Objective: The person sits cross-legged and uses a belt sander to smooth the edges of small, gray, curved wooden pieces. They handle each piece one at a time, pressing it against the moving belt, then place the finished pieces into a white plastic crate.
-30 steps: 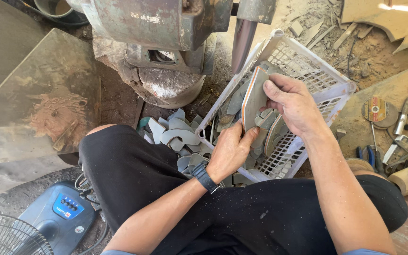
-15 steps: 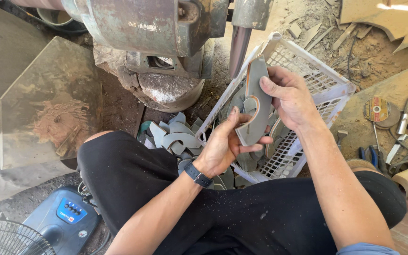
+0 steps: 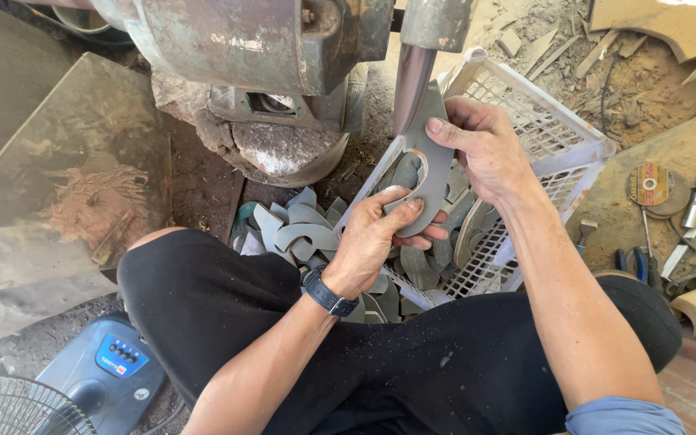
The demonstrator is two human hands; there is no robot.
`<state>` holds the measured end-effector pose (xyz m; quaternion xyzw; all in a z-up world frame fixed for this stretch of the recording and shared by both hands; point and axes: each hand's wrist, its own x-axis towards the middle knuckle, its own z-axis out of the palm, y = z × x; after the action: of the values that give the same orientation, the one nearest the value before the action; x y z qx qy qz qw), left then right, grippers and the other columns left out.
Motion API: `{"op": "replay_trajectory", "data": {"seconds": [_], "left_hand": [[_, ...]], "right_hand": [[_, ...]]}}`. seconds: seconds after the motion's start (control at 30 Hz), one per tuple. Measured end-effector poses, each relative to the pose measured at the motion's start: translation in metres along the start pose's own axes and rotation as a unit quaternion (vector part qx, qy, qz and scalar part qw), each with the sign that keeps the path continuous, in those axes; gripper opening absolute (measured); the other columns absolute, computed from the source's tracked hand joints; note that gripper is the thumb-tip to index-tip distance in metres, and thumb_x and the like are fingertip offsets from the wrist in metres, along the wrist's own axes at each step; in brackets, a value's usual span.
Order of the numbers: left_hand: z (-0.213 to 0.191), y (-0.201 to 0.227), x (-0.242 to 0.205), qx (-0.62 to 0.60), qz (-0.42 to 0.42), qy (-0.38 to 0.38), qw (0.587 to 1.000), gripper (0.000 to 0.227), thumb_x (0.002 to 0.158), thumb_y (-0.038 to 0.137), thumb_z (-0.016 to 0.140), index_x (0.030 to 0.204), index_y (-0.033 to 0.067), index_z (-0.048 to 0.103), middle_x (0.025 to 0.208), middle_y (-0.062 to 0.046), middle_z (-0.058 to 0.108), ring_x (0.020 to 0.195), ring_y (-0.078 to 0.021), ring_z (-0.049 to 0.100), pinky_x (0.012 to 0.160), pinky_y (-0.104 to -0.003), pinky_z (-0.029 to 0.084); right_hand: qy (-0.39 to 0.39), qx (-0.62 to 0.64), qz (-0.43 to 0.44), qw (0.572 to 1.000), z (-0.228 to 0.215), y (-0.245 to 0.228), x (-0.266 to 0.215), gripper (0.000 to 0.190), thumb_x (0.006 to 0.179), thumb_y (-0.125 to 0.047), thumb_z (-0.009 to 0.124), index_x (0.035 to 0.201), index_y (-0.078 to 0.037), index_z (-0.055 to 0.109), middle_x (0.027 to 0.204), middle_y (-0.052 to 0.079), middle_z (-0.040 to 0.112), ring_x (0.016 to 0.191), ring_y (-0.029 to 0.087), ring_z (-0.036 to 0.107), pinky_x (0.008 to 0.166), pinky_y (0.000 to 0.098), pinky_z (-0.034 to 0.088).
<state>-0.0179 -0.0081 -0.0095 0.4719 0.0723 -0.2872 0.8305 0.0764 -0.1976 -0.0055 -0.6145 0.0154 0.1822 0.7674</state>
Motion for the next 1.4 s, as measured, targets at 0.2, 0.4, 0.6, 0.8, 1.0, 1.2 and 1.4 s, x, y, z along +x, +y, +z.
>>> {"op": "replay_trajectory", "data": {"seconds": [0.2, 0.4, 0.6, 0.8, 1.0, 1.2, 1.4], "left_hand": [[-0.001, 0.008, 0.010, -0.015, 0.003, 0.000, 1.000, 0.037, 0.102, 0.024, 0.059, 0.125, -0.0053, 0.062, 0.107, -0.021, 0.076, 0.089, -0.0239, 0.078, 0.072, -0.028, 0.062], [-0.002, 0.012, 0.021, -0.020, 0.006, 0.005, 1.000, 0.038, 0.102, 0.023, 0.060, 0.124, -0.0080, 0.061, 0.107, -0.023, 0.075, 0.088, -0.0245, 0.077, 0.071, -0.027, 0.062], [-0.004, 0.015, 0.031, -0.028, 0.013, 0.005, 1.000, 0.039, 0.101, 0.022, 0.060, 0.124, -0.0090, 0.062, 0.106, -0.023, 0.076, 0.087, -0.0247, 0.078, 0.069, -0.027, 0.063], [-0.003, 0.019, 0.039, -0.021, 0.020, 0.011, 1.000, 0.039, 0.101, 0.021, 0.060, 0.124, -0.0105, 0.060, 0.105, -0.023, 0.075, 0.087, -0.0246, 0.078, 0.068, -0.026, 0.062], [-0.002, 0.020, 0.036, -0.016, 0.027, 0.013, 0.999, 0.040, 0.101, 0.021, 0.059, 0.124, -0.0111, 0.059, 0.104, -0.024, 0.075, 0.086, -0.0252, 0.077, 0.068, -0.027, 0.063], [-0.001, 0.009, 0.019, -0.011, 0.012, 0.016, 1.000, 0.040, 0.102, 0.021, 0.058, 0.126, -0.0099, 0.060, 0.107, -0.023, 0.075, 0.090, -0.0250, 0.077, 0.072, -0.028, 0.063], [0.010, -0.020, 0.001, 0.019, -0.049, -0.010, 0.999, 0.041, 0.100, 0.018, 0.057, 0.132, -0.0085, 0.058, 0.108, -0.020, 0.075, 0.093, -0.0251, 0.077, 0.077, -0.031, 0.065]], "right_hand": [[0.000, 0.009, -0.014, 1.000, -0.003, -0.002, 0.011, 0.023, 0.095, -0.007, 0.073, 0.115, 0.005, 0.071, 0.101, 0.009, 0.075, 0.089, 0.012, 0.068, 0.084, 0.0272, 0.054], [0.003, 0.007, -0.021, 1.000, -0.004, -0.005, 0.020, 0.023, 0.095, -0.008, 0.072, 0.115, 0.004, 0.071, 0.102, 0.009, 0.075, 0.091, 0.012, 0.069, 0.087, 0.0273, 0.054], [0.010, 0.015, -0.029, 0.999, -0.007, -0.004, 0.031, 0.022, 0.096, -0.007, 0.073, 0.115, 0.004, 0.071, 0.102, 0.009, 0.075, 0.092, 0.012, 0.070, 0.089, 0.0276, 0.055], [0.008, 0.023, -0.039, 0.999, -0.012, -0.003, 0.040, 0.020, 0.097, -0.005, 0.072, 0.115, 0.003, 0.071, 0.100, 0.007, 0.074, 0.091, 0.012, 0.068, 0.088, 0.0267, 0.056], [0.005, 0.018, -0.043, 0.999, -0.013, -0.003, 0.038, 0.019, 0.098, -0.006, 0.073, 0.114, 0.004, 0.071, 0.100, 0.007, 0.074, 0.091, 0.012, 0.068, 0.088, 0.0272, 0.055], [0.006, 0.007, -0.022, 1.000, -0.004, 0.001, 0.021, 0.019, 0.096, -0.008, 0.071, 0.112, 0.002, 0.072, 0.099, 0.008, 0.075, 0.088, 0.012, 0.069, 0.085, 0.0274, 0.055], [0.018, -0.101, 0.017, 0.995, -0.004, 0.003, -0.010, 0.022, 0.097, -0.013, 0.069, 0.114, 0.001, 0.073, 0.095, 0.005, 0.074, 0.083, 0.009, 0.064, 0.078, 0.0251, 0.051]]}}
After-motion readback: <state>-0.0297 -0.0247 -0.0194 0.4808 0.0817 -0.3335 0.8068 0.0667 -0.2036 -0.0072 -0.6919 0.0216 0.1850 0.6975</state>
